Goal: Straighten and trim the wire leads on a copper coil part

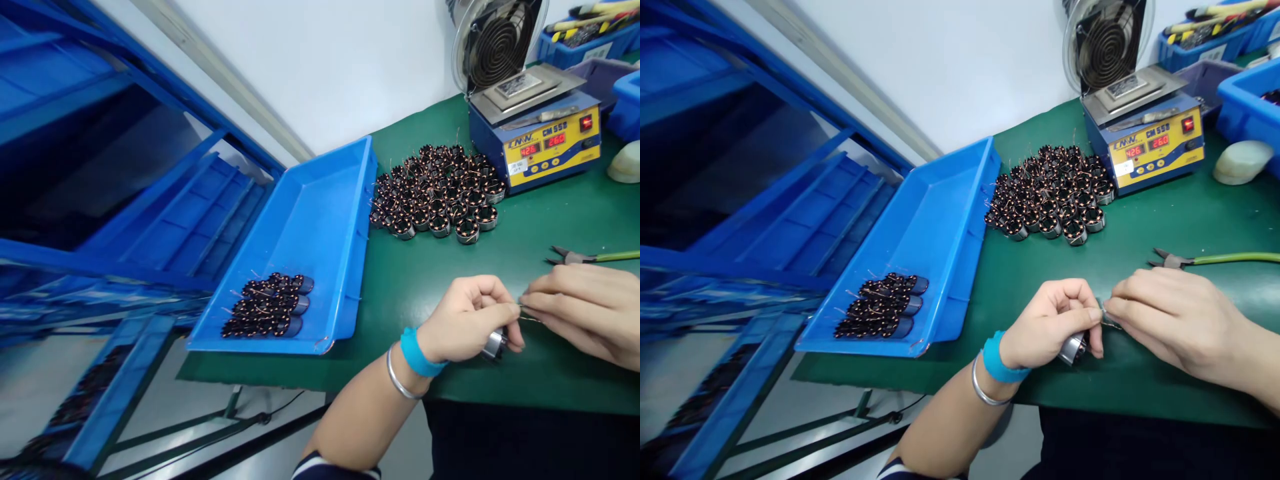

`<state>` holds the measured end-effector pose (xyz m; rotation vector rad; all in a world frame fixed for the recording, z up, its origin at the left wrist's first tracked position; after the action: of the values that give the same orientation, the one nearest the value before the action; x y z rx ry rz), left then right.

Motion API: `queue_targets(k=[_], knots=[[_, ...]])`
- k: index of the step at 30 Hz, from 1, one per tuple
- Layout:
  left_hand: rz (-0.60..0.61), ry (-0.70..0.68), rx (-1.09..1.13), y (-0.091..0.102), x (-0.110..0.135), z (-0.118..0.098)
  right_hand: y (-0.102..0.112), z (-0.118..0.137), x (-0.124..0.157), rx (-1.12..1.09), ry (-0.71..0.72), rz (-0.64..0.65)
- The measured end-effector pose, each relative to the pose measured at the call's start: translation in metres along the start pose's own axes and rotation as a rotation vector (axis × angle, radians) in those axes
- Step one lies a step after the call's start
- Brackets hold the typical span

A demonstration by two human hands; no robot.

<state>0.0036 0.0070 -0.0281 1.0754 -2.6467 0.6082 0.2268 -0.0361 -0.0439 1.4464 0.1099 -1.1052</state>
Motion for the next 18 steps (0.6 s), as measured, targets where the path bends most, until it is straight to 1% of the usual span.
queue_targets(k=[1,2,3,5,6,7,8,9,11,12,13,15,17,18], knots=[[-0.016,-0.031,-0.044,-0.002,0.002,-0.001,-0.001,0.002,-0.002,-0.022,-0.013,-0.015],[-0.049,-0.085,-0.114,-0.004,0.004,-0.002,-0.001,0.004,-0.005,-0.093,-0.077,-0.019],[-0.090,-0.155,-0.204,-0.006,0.007,-0.003,-0.003,0.004,-0.007,-0.215,-0.184,0.003],[-0.168,-0.294,-0.375,-0.010,0.011,-0.005,-0.008,0.003,-0.009,-0.554,-0.449,0.136],[-0.185,-0.327,-0.416,-0.011,0.012,-0.005,-0.011,0.002,-0.008,-0.699,-0.554,0.222],[-0.178,-0.319,-0.404,-0.011,0.011,-0.005,-0.012,0.001,-0.007,-0.774,-0.609,0.279],[-0.151,-0.275,-0.345,-0.011,0.010,-0.003,-0.012,-0.001,-0.006,-0.766,-0.599,0.279],[-0.111,-0.206,-0.258,-0.009,0.007,-0.001,-0.010,-0.002,-0.006,-0.684,-0.534,0.229],[-0.038,-0.065,-0.078,-0.005,0.002,0.002,-0.005,-0.004,-0.005,-0.394,-0.332,0.070],[-0.011,-0.017,-0.010,-0.002,-0.001,0.003,-0.003,-0.004,-0.005,-0.255,-0.225,0.011],[0.006,0.014,0.037,0.000,-0.002,0.004,-0.002,-0.002,-0.005,-0.150,-0.128,-0.013],[0.029,0.038,0.087,0.002,-0.004,0.004,-0.001,0.000,-0.005,-0.031,0.003,0.011],[0.034,0.041,0.100,0.002,-0.004,0.005,0.002,0.000,-0.004,0.008,0.070,0.053],[0.033,0.039,0.097,0.001,-0.005,0.005,0.005,-0.002,-0.003,0.029,0.073,0.060]])
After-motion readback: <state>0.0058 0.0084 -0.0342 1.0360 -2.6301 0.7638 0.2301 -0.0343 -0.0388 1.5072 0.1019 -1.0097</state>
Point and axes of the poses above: each hand's wrist, its own x-axis away from the middle knuckle, its own y-axis out of the back of the hand, z = x × y, the point moved 2 cm from there along -x, towards the middle knuckle, and after that the axes turned 3 degrees about x, right-handed, at the moved point
